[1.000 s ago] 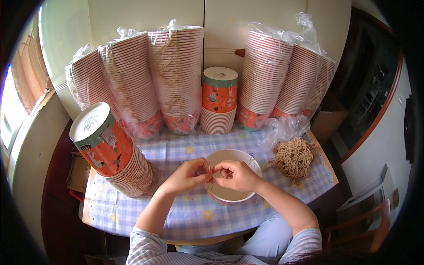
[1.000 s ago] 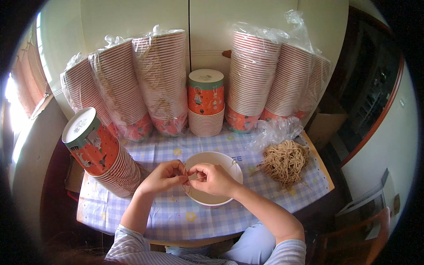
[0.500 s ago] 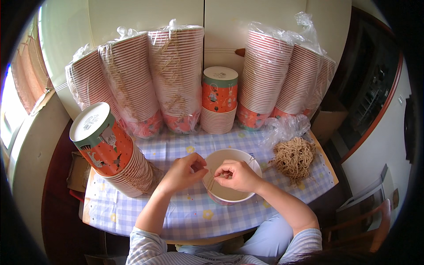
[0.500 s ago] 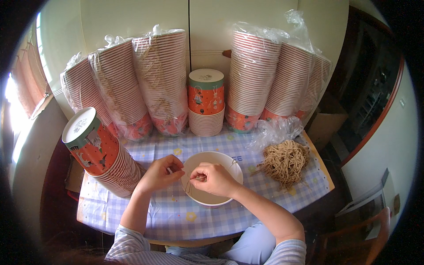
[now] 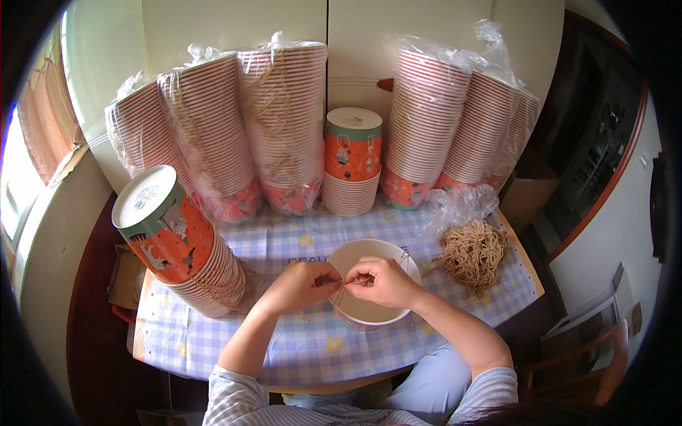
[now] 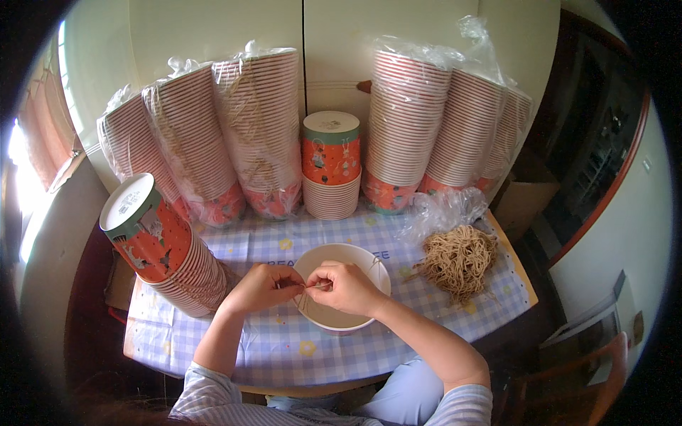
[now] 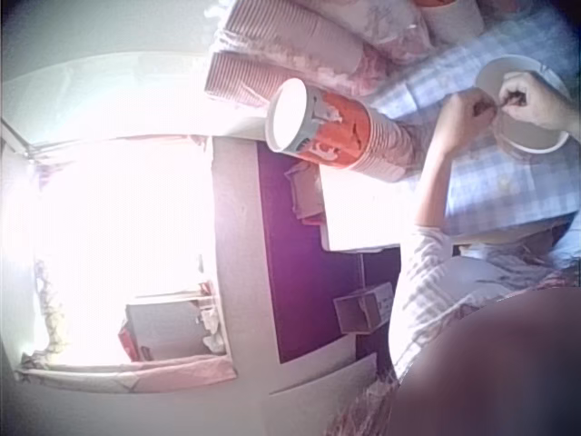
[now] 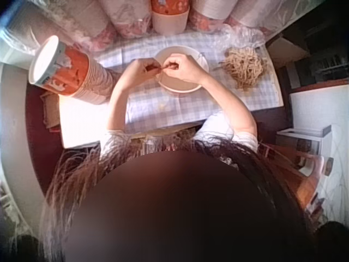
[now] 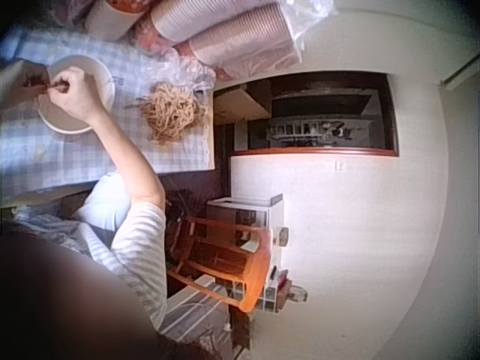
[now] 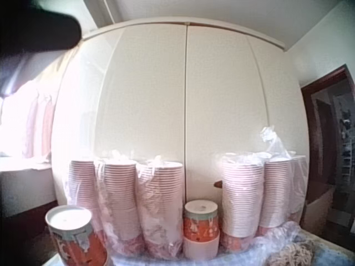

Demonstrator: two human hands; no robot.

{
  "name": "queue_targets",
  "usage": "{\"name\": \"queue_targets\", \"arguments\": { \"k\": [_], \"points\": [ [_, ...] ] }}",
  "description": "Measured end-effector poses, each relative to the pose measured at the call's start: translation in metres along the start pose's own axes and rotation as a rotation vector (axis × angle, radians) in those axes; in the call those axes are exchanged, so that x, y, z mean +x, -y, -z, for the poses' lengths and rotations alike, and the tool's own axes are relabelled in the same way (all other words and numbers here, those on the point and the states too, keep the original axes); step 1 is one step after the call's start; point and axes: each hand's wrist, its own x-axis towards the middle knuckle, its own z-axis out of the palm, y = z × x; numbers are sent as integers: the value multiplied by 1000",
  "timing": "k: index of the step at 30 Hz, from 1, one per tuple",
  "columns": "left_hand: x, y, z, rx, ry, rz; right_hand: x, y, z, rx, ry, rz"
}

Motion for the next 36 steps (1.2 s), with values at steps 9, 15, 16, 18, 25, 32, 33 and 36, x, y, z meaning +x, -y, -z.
{"name": "queue_targets", "arguments": {
  "k": [9, 15, 16, 18, 25, 32, 33, 36],
  "points": [
    [4, 1, 1, -395, 173, 164, 1, -1, 2, -2, 3, 5],
    [6, 5, -5, -483, 188, 148, 1, -3, 1, 14, -9, -4],
    [6, 7, -6, -509, 180, 117, 1, -3, 1, 11, -2, -5],
    [6, 9, -7, -487, 166, 112, 1, -3, 1, 8, 5, -5],
    [8, 9, 0, -579, 191, 183, 0, -3, 6, -224, 55, 309],
    [9, 11, 3, -658, 185, 211, 0, -1, 6, -438, 83, 582],
    [9, 11, 3, -646, 183, 208, 0, -1, 5, -437, 84, 583],
    [10, 11, 2, -616, 178, 210, -1, -2, 5, -366, 54, 545]
  ]
}}
